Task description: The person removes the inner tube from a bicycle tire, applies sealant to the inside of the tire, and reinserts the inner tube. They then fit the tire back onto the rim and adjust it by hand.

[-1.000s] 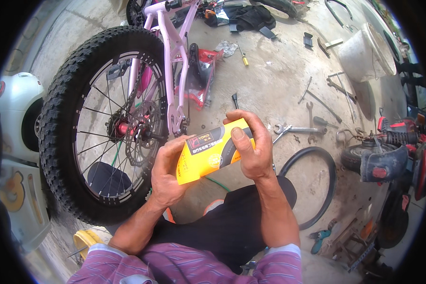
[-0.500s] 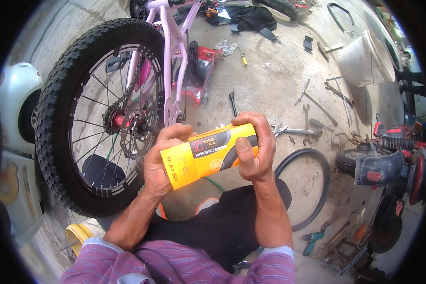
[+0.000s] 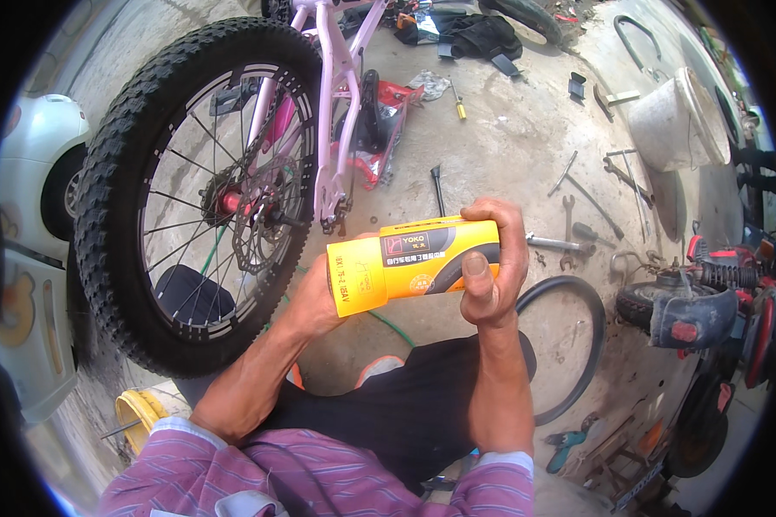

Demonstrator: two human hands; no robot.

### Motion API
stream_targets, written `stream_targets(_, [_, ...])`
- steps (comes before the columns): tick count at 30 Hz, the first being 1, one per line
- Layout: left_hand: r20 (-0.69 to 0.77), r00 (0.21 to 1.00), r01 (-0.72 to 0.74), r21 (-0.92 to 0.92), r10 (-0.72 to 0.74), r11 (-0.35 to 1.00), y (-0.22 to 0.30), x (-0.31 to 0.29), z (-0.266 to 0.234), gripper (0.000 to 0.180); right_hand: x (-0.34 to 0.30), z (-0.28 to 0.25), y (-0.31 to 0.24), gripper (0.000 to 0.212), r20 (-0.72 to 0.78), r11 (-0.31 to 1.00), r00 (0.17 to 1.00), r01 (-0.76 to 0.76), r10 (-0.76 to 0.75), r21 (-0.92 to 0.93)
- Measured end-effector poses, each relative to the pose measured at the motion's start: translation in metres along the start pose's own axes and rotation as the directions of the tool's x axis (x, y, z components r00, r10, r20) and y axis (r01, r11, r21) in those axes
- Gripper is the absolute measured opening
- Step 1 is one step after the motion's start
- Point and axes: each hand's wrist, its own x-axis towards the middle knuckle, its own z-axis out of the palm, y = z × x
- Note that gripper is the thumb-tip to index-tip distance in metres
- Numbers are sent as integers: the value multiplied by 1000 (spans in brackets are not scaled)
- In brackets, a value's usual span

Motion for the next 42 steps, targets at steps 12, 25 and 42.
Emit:
stream_targets(12, [116, 977, 212, -548, -177, 810, -48, 9, 1, 71, 0, 2, 9, 61, 111, 1000, 994, -9, 8, 5])
stream_targets(25, [-81, 994, -21, -773, -67, 634, -56, -9, 21, 67, 2, 1, 9, 60, 49, 999, 998, 31, -33, 41])
stream_targets(42, [-19, 967, 161, -727, -253, 668, -54, -14, 24, 54, -2, 3, 2, 52, 61, 1000, 998, 19, -19, -10])
